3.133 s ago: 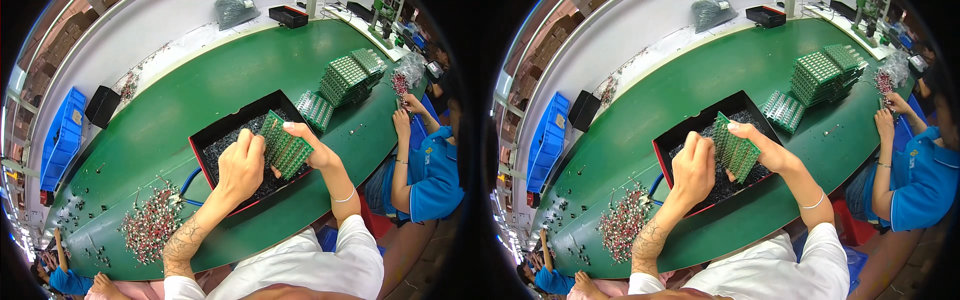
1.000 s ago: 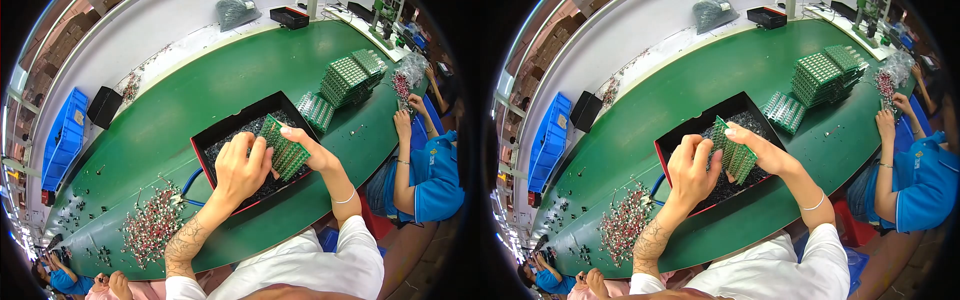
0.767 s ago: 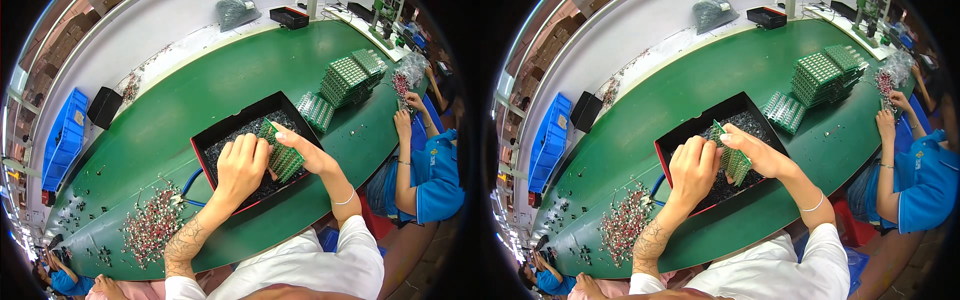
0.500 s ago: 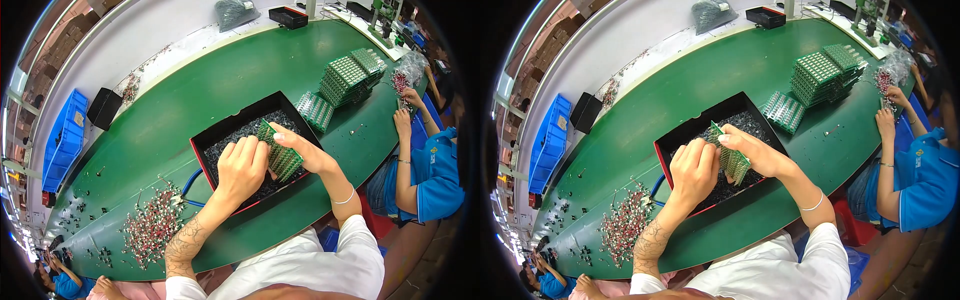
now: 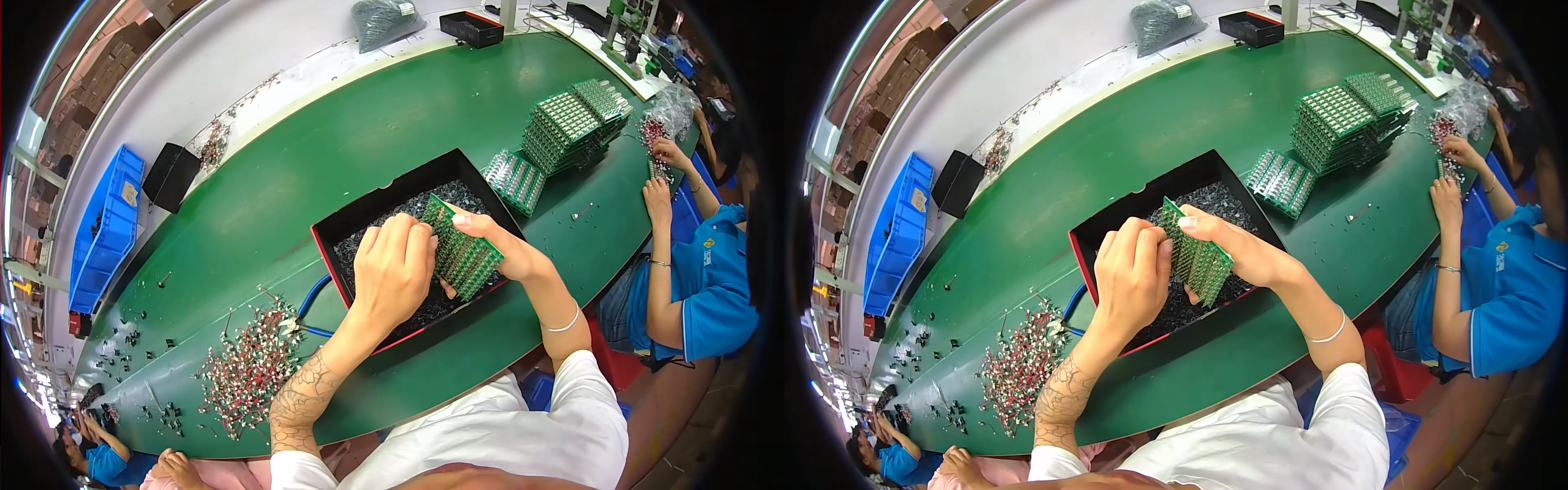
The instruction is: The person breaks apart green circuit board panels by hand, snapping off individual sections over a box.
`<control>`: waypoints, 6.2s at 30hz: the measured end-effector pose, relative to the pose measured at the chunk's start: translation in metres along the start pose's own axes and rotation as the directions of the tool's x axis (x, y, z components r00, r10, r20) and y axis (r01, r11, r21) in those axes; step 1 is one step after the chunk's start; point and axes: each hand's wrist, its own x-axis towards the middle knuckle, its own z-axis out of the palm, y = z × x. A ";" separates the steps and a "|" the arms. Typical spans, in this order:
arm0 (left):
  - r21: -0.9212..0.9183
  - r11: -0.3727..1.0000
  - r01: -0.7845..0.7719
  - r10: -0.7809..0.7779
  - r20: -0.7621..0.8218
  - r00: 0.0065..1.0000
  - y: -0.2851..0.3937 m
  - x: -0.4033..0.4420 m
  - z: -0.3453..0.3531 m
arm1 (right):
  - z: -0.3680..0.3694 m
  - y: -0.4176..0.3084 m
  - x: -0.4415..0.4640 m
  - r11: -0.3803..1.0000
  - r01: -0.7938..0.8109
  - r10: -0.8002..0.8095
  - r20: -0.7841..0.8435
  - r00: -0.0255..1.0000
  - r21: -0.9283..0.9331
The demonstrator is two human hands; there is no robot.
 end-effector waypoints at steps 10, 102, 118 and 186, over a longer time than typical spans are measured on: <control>-0.073 0.996 0.048 -0.045 0.045 0.998 0.001 -0.003 -0.004 | 0.004 -0.012 -0.002 0.997 -0.071 0.071 0.055 0.996 0.008; -0.119 0.967 0.226 -0.225 0.021 0.974 -0.004 -0.006 -0.003 | 0.020 -0.013 -0.001 0.997 0.002 0.003 0.076 0.997 -0.071; 0.037 0.998 0.049 -0.048 -0.022 0.999 -0.004 -0.008 -0.010 | 0.016 -0.011 -0.001 1.000 0.014 -0.014 0.047 0.999 -0.001; -0.211 0.912 0.353 -0.363 -0.012 0.932 -0.009 -0.008 -0.002 | 0.013 -0.017 -0.002 0.979 0.074 -0.087 0.059 0.994 0.190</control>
